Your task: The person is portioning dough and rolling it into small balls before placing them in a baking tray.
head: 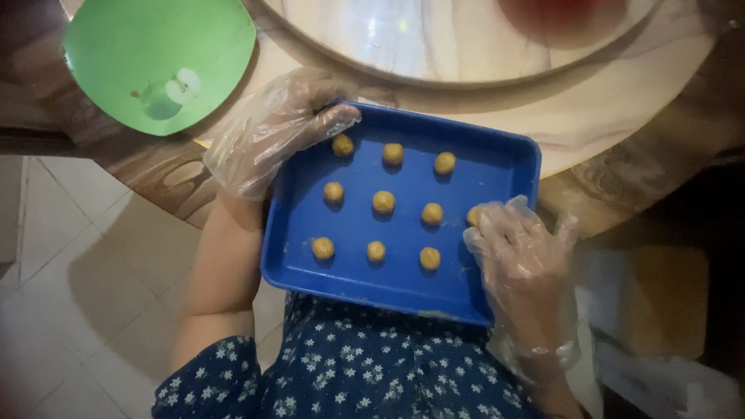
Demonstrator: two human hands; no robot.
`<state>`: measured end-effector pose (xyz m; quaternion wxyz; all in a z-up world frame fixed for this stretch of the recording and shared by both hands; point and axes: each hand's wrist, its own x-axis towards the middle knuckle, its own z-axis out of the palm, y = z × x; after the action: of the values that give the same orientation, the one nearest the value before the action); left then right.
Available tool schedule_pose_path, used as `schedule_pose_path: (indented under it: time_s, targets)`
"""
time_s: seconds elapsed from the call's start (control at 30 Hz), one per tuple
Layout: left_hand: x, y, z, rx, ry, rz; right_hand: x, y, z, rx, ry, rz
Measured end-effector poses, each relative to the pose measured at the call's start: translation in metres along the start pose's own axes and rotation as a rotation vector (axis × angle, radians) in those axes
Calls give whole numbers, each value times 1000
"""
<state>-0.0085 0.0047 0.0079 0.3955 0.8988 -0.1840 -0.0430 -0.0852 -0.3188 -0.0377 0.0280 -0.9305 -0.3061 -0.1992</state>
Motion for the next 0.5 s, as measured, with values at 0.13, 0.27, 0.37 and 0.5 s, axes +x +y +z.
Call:
schedule_pose_path:
  time_s: [0.13,0.27,0.37,0.5]
  targets:
    - [-5,13,-1,-100,63,-67,3,-2,-4,-35,-92,8]
    - [-10,6,5,-67,133,-50,1,-7,-5,-26,-146,55]
    - [-4,-3,1,-4,54,-34,-2,0,1,-6,-28,-11]
    - [-8,3,1,-22,62,3,-13,3,2,-19,32,17]
